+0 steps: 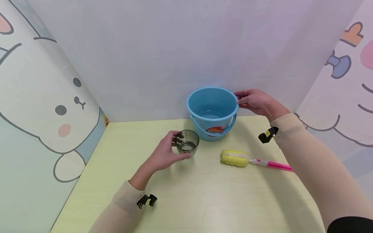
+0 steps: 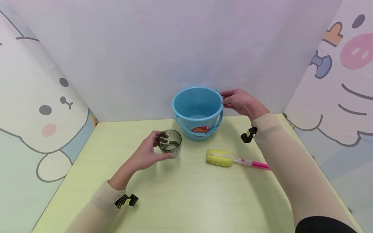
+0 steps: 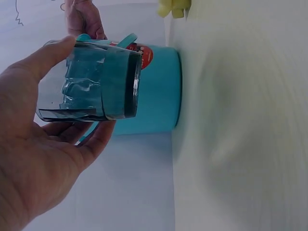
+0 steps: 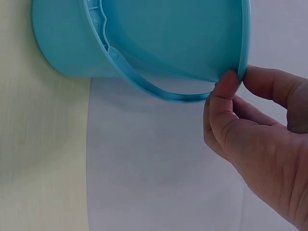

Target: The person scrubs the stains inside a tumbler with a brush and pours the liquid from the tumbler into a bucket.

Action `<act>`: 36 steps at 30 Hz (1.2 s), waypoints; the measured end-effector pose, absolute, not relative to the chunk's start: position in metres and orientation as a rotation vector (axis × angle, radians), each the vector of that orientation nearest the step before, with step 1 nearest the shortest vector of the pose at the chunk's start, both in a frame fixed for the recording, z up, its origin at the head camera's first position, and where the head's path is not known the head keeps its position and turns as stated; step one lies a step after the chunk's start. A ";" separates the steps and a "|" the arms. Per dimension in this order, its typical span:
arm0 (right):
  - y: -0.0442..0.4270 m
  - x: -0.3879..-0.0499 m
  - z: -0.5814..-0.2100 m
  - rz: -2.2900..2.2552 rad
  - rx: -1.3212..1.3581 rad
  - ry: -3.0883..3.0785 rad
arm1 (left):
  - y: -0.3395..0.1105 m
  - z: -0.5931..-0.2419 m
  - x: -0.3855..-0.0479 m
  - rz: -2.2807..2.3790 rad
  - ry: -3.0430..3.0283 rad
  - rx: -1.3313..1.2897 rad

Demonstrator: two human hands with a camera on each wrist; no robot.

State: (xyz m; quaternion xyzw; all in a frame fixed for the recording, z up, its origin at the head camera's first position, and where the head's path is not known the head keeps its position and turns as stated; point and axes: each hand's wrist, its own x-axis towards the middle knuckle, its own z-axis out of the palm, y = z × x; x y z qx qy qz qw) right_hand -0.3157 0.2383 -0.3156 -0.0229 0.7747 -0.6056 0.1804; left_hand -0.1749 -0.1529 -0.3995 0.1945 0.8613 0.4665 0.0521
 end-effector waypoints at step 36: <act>0.233 -0.314 -0.317 -1.760 -0.044 2.168 | -0.188 -0.333 -0.240 1.334 2.841 0.570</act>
